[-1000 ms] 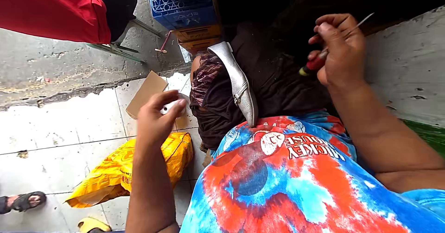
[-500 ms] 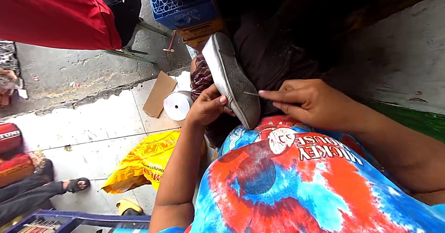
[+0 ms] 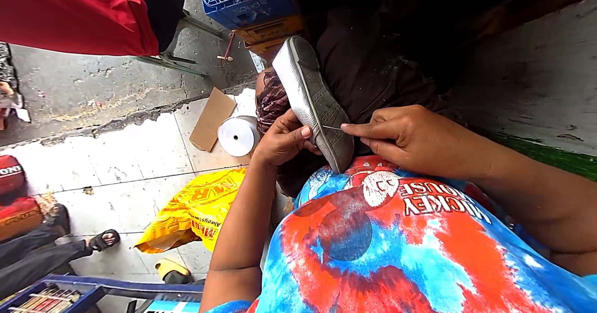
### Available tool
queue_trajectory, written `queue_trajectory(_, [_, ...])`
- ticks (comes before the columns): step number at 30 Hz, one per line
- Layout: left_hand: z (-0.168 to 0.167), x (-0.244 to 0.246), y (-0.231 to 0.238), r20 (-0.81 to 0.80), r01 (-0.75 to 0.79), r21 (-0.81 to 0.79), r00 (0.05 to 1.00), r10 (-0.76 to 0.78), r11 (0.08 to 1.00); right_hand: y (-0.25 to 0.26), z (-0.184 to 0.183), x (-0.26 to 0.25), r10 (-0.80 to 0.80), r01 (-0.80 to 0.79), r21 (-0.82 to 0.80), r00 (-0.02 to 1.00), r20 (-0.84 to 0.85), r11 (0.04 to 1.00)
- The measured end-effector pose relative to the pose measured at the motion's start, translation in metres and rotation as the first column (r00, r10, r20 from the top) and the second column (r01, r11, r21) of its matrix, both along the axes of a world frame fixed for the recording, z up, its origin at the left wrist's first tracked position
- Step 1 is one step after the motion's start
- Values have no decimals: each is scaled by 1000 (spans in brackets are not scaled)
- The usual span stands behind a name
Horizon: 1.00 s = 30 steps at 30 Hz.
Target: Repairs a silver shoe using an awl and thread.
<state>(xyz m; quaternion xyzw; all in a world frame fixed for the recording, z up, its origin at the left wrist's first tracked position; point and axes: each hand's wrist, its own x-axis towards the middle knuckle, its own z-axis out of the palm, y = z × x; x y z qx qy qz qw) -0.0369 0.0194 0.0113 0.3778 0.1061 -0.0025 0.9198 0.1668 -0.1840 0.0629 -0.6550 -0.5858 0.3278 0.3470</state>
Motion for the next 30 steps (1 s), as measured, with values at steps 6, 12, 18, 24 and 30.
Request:
queue_trajectory(6, [4, 22, 1, -59, 143, 49, 988, -140, 989, 4, 21, 25, 67, -51, -157, 993, 98, 986])
queue_trajectory(12, [1, 41, 0, -114, 208, 144, 975, -193, 967, 14, 31, 37, 141, -103, -277, 983, 120, 955])
queue_trajectory(18, [-6, 43, 6, -99, 194, 118, 978, -183, 974, 35, 25, 39, 197, -165, -309, 977, 77, 937])
queue_trajectory(24, [1, 48, 10, -164, 239, 159, 963, -213, 958, 48, 17, 32, 216, -181, -292, 972, 91, 939])
queue_trajectory(30, [14, 52, 4, -184, 250, 280, 961, -204, 927, 35, 12, 44, 213, -189, -189, 971, 112, 964])
